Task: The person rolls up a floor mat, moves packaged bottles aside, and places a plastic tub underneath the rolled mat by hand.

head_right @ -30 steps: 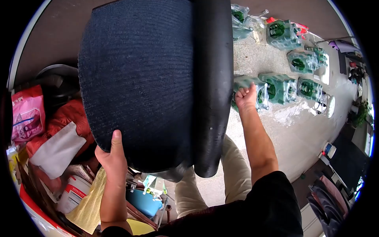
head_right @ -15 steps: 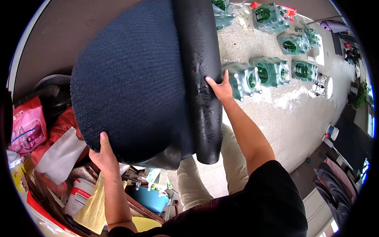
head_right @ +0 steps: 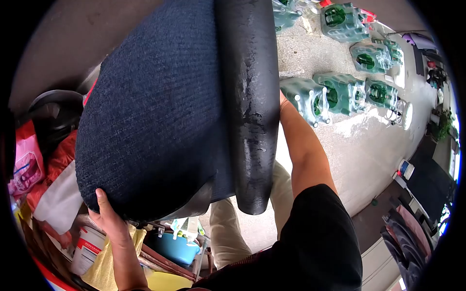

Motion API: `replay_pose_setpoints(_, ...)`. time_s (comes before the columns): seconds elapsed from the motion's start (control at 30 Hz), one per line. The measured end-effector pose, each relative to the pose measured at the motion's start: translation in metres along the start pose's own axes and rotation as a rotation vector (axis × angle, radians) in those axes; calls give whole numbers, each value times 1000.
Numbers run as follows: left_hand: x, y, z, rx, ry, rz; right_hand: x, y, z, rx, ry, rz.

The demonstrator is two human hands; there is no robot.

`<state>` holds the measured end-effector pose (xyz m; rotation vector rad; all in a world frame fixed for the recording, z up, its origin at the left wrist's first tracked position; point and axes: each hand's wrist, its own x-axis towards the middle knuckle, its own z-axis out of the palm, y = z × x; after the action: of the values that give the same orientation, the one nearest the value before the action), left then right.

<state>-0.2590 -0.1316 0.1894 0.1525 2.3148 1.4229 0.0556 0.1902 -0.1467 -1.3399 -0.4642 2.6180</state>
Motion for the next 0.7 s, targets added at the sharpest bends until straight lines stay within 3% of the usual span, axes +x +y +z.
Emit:
replay_pose_setpoints(0.1,-21,32,2,-66,-75,57,-22,-6,20,-11,-11,32)
replay_pose_setpoints(0.27,-46,93,-19,115,-116,133,-47,0,56,-21,-32,46)
replay_pose_setpoints(0.33,-49,115,-34,11,34,52,-49,8,78,-16,-54,59)
replay_pose_setpoints(0.4,-40,126,-61,201,242,69,-43,16,104,-13,-90,76)
replay_pose_setpoints(0.47,-38,129,-71,349,103,327,-31,25,129,-8,-136,83)
replay_pose_setpoints(0.53,-36,107,-75,342,-51,460,-13,38,149,2,-170,71)
replay_pose_setpoints(0.67,-27,75,-57,477,-188,269,30,66,165,22,-153,43)
replay_pose_setpoints(0.7,-29,66,-45,413,-89,218,34,73,167,22,-129,47)
